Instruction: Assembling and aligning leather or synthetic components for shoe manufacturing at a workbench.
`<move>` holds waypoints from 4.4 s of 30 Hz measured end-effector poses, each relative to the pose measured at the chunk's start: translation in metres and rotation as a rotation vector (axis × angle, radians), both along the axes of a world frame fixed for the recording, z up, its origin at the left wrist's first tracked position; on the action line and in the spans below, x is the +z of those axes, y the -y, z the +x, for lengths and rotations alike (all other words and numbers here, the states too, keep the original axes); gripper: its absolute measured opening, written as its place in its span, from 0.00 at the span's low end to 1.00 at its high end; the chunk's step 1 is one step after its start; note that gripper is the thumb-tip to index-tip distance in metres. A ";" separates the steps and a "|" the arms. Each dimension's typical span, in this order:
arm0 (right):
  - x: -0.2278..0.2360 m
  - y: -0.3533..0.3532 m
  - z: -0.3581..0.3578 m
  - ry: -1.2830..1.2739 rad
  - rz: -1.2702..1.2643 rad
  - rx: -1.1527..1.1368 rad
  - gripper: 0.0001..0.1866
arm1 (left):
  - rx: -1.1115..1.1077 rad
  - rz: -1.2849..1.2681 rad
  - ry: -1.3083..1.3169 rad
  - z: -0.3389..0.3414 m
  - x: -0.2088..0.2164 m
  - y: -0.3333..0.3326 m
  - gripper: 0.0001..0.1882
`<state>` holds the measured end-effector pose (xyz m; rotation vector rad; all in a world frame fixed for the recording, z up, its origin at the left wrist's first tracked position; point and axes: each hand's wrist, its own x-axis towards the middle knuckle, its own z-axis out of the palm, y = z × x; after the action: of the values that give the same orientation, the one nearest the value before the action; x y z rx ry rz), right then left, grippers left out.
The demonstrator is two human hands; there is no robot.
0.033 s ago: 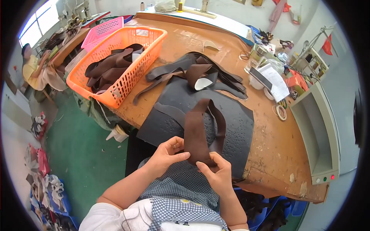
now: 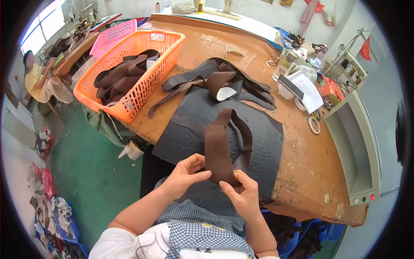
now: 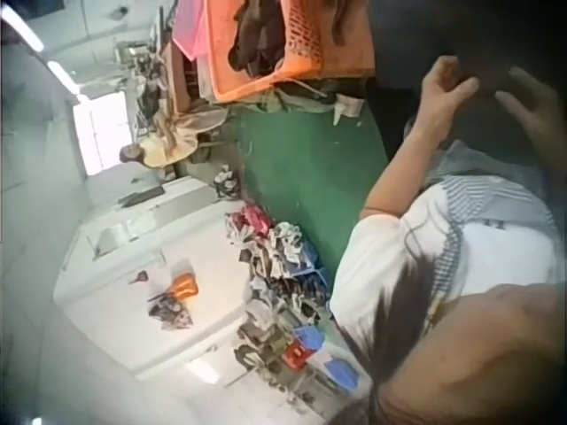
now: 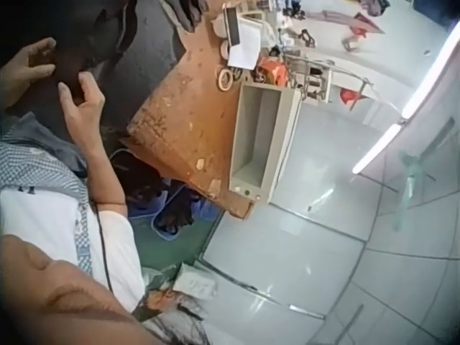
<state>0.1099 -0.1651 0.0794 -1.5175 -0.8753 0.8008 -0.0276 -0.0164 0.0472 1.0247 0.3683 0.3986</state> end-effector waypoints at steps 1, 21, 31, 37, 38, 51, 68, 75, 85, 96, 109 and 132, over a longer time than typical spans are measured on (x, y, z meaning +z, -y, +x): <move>0.000 0.001 0.002 -0.002 0.001 -0.008 0.10 | -0.008 0.001 -0.002 -0.001 -0.001 -0.001 0.15; -0.014 -0.021 -0.007 0.171 0.157 0.147 0.10 | -0.184 -0.003 -0.224 -0.015 0.002 -0.039 0.23; -0.014 -0.024 -0.017 -0.039 0.247 0.061 0.12 | 0.034 -0.416 0.180 -0.006 0.006 -0.020 0.19; -0.014 -0.023 -0.019 0.006 0.241 -0.026 0.22 | -0.058 -0.312 0.018 -0.006 0.005 -0.026 0.25; -0.014 -0.022 -0.019 0.032 0.259 -0.017 0.25 | -0.108 -0.332 -0.023 -0.005 0.011 -0.028 0.26; -0.013 -0.021 -0.021 -0.062 0.212 0.014 0.33 | -0.018 -0.132 0.022 -0.021 0.007 -0.028 0.20; -0.020 -0.025 -0.018 -0.168 0.091 0.079 0.15 | 0.148 -0.416 0.096 -0.028 0.010 -0.010 0.14; -0.016 -0.026 -0.016 0.018 0.073 0.191 0.11 | 0.042 0.256 -0.058 -0.034 0.007 -0.018 0.16; -0.015 -0.034 -0.019 0.236 0.180 0.159 0.10 | 0.115 0.249 -0.058 -0.028 0.011 -0.018 0.15; -0.024 -0.033 -0.022 0.346 0.241 0.016 0.11 | 0.182 0.162 -0.194 -0.022 0.015 -0.013 0.11; 0.006 -0.042 -0.007 0.071 0.039 0.072 0.26 | 0.248 -0.024 -0.111 -0.023 0.008 -0.016 0.13; -0.006 -0.054 -0.002 0.188 0.097 0.125 0.08 | 0.285 0.065 -0.141 -0.033 0.007 -0.027 0.13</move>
<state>0.1081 -0.1109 0.0735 -1.4803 -1.1417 0.7021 -0.0607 0.0106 0.0543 1.0699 0.6357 0.5989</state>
